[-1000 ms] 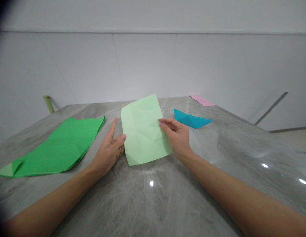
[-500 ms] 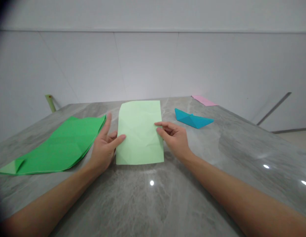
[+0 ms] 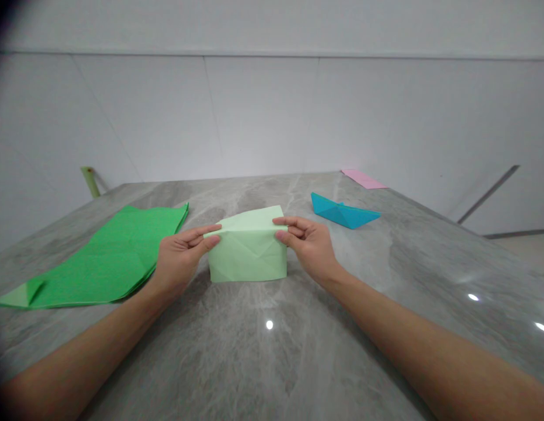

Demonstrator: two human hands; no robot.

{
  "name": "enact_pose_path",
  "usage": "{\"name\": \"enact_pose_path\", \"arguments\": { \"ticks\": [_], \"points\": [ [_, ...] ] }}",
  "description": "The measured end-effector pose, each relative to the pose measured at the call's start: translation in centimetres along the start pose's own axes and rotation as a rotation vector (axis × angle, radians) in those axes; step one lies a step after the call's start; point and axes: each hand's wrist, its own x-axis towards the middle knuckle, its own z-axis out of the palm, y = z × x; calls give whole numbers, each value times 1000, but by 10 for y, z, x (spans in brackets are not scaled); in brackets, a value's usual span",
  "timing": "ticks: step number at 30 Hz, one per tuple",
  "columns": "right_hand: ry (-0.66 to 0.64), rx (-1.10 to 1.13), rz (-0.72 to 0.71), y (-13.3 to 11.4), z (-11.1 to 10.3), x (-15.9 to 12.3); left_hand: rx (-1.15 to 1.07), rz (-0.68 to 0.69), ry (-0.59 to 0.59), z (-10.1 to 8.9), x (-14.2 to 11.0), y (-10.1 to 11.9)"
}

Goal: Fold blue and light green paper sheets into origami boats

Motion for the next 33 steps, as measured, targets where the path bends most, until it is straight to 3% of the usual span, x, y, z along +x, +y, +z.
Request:
{"name": "enact_pose_path", "arguments": {
  "ticks": [3,9,13,16,20,25,29,33],
  "points": [
    [28,-80,-26,-5,2,-2,115,90,57,-1,-1,0],
    [57,-236,-148,-11,3,-3,444,406,143,-5,-3,6],
    [56,-212,-249,-15,5,-3,411,473,98,-2,-8,14],
    [-43,-105,-135,-16,8,-5,252,378,22,4,-13,14],
    [-203,20,149,-14,10,-10,157,89,26,10,-16,9],
    [-378,181,423,-11,4,-6,-36,-282,-195,10,-14,4],
    [-590,262,647,-14,2,-5,-44,-374,-335,11,-16,5],
    [-746,178,730,-15,1,-8,-82,-424,-385,12,-19,9]
  ]
}}
